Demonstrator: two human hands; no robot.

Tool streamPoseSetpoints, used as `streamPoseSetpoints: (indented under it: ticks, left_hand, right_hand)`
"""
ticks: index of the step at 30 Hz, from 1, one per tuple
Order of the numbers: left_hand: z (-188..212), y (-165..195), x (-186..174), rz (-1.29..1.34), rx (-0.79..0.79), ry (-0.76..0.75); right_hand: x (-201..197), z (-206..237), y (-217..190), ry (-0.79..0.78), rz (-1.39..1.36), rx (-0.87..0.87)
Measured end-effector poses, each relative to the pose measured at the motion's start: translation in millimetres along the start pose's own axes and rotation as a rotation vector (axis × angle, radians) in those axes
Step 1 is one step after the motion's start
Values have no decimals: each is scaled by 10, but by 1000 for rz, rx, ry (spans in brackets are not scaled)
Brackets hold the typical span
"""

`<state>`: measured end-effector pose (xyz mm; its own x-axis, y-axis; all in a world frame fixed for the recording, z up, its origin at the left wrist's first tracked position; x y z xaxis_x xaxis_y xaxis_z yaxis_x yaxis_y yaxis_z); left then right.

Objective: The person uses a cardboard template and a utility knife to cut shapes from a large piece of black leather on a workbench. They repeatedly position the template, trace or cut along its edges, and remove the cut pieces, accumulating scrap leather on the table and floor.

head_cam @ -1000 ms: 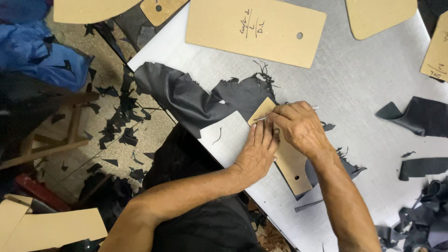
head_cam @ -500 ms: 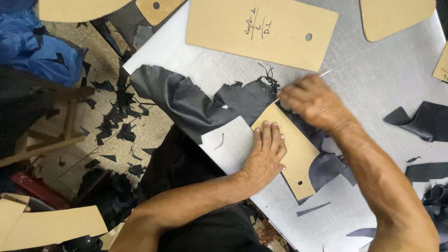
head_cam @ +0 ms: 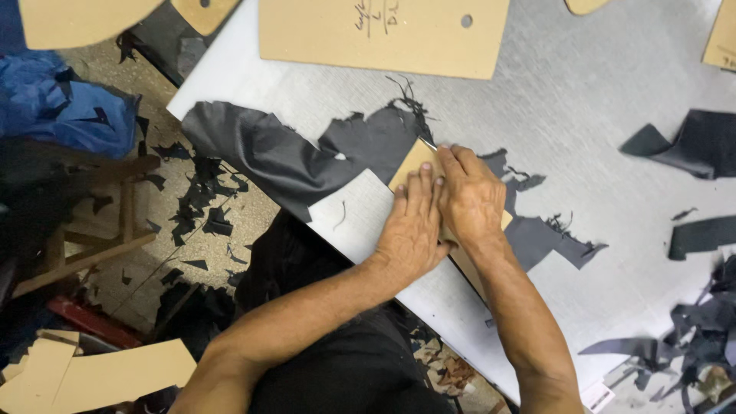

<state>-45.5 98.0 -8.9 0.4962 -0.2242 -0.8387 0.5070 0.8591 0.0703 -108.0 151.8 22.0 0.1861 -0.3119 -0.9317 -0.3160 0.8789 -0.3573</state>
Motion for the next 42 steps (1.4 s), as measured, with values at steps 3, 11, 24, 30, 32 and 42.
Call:
streamPoseSetpoints:
  ticks: [3,11,24,30,32,42]
  left_hand:
    - [-36,29,-44,16,-33,-36]
    - [-132,137,-211,9,-28,-127]
    - [-118,896,-328,-105,253,-40]
    - [-161,952,-263,-208,242,-30]
    - [-174,961,-249,-191,235,-75]
    - [-126,1013,-275,-159,231,-60]
  right_hand:
    - [-109,371,188,-8,102,39]
    - [-516,1690,932,41,273,231]
    - [31,1816,959,239,-533,699]
    - [-17,1882,782,122,-467,654]
    - [-51,1974,761,-17,-412,628]
    - [-127,2769,1178,-356,-218,549]
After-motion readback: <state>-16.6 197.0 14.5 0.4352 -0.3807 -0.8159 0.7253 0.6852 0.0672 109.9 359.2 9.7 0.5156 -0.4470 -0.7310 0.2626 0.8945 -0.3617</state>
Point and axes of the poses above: each hand's wrist, its own z-axis away from the middle knuckle, its own x-axis out of the palm, y = z × x, the point moved 9 cm from there along -z, towards the middle knuckle, and after that the axes turned 12 degrees about -y, right-handed, at the moved point
